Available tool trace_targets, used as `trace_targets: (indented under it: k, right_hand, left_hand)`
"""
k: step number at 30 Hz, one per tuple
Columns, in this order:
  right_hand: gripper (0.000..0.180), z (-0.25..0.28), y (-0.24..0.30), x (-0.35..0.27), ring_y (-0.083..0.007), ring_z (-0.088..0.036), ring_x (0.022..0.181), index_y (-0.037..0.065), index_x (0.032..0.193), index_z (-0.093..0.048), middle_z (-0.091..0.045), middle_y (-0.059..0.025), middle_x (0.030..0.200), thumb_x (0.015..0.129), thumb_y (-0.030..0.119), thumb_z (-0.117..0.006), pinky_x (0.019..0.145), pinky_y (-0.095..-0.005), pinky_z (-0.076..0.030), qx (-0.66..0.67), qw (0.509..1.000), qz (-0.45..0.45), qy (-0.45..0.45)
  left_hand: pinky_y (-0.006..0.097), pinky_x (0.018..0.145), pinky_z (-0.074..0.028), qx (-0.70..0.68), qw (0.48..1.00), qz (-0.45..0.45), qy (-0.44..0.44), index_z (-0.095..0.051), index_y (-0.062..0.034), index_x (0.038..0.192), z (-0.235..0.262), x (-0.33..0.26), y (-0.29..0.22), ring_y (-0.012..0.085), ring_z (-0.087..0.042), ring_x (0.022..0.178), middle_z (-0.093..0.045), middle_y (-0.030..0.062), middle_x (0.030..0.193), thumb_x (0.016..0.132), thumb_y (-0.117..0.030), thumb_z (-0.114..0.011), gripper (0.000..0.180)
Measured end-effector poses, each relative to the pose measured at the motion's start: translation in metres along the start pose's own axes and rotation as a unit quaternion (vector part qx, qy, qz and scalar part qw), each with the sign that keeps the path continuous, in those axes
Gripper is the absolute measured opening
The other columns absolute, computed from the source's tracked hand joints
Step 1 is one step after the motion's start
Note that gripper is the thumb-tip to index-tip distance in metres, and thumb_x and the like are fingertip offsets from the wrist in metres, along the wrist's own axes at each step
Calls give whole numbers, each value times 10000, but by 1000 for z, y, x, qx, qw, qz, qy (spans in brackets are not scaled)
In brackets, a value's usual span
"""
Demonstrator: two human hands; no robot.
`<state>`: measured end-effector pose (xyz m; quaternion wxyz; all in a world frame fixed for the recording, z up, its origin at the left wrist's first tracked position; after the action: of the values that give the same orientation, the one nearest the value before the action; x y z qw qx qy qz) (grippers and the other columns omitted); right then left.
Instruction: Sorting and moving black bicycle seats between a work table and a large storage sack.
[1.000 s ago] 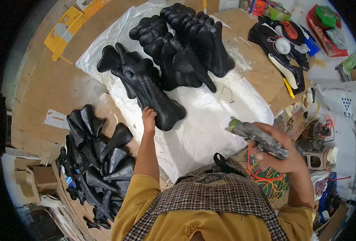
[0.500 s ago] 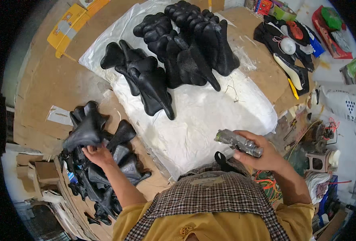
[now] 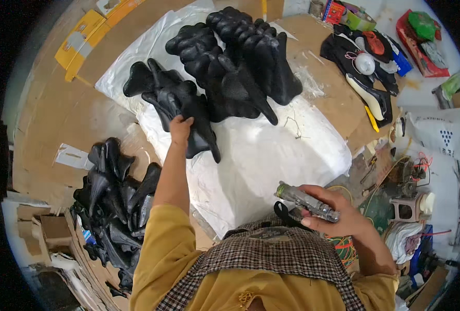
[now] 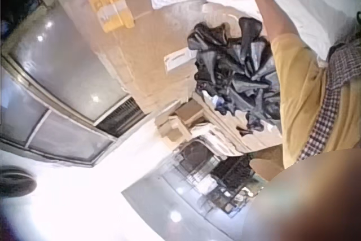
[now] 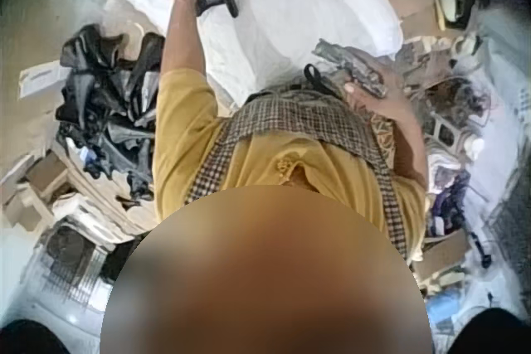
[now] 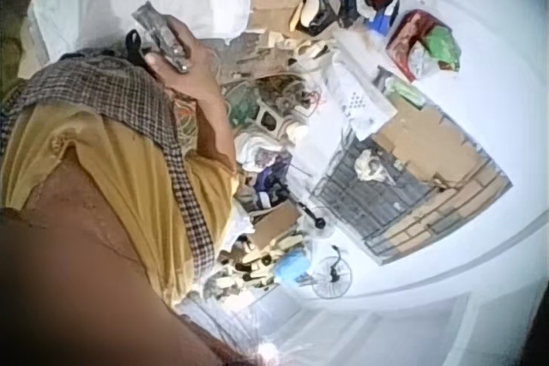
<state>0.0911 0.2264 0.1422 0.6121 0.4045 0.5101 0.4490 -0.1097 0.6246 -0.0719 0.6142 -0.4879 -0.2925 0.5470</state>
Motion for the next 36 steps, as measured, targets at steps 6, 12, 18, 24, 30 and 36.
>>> trace_targets:
  k: [6, 12, 18, 24, 30, 36]
  right_hand:
    - [529, -6, 1, 18, -100, -539, 869, 5, 1240, -452, -600, -68, 956, 773, 146, -659, 767, -250, -439, -50, 997, -57, -7]
    - [554, -4, 59, 33, -104, -562, 761, -40, 1230, -427, -592, -67, 839, 765, 132, -676, 694, -230, -453, 74, 985, 112, -105]
    - [544, -24, 23, 28, -118, -571, 798, -5, 1267, -405, -600, -80, 883, 774, 17, -635, 701, -243, -462, -33, 980, 195, -22]
    - [566, -29, 34, 39, -67, -523, 796, 5, 1255, -429, -578, -32, 900, 745, 26, -674, 727, -219, -437, 7, 999, 26, 37]
    - [546, -11, 22, 50, -89, -538, 800, -23, 1230, -438, -583, -50, 898, 741, 30, -678, 706, -241, -449, -48, 998, 34, -5]
    - [542, 1, 81, 60, -155, -561, 696, -31, 1214, -439, -573, -72, 796, 750, 115, -678, 640, -271, -468, 64, 971, 124, -193]
  left_hand:
    - [284, 660, -445, -406, 913, -42, -19, -545, -57, 1041, 78, -77, -54, 119, -526, 733, -562, 30, 828, 786, -70, -627, 268]
    - [445, 955, -365, -695, 660, -240, -153, -517, -60, 1093, 248, -120, -16, 282, -439, 1151, -535, 113, 1173, 861, -304, -536, 337]
    - [386, 884, -390, -501, 856, 62, -112, -525, -111, 1159, 133, -33, 82, 229, -498, 986, -556, 47, 1125, 843, -282, -547, 360]
    - [261, 859, -376, -197, 978, 54, 30, -525, -3, 1154, 51, -10, 85, 173, -517, 948, -575, 61, 1071, 753, 50, -480, 407]
    - [281, 909, -377, -258, 959, 30, 113, -535, -12, 1146, 55, -74, 69, 185, -536, 999, -586, 49, 1073, 770, 51, -531, 382]
    - [330, 933, -388, -471, 882, 11, 9, -542, 1, 1111, 134, -121, 79, 215, -540, 1026, -587, 78, 1088, 740, 74, -510, 379]
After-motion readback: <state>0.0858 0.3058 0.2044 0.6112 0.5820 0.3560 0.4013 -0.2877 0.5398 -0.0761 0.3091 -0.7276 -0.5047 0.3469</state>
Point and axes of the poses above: each hand's wrist, its own x-axis towards the middle knuckle, its own z-axis out of the back of the hand, y = z × x, the point moved 5 cm from there along x, towards the middle knuckle
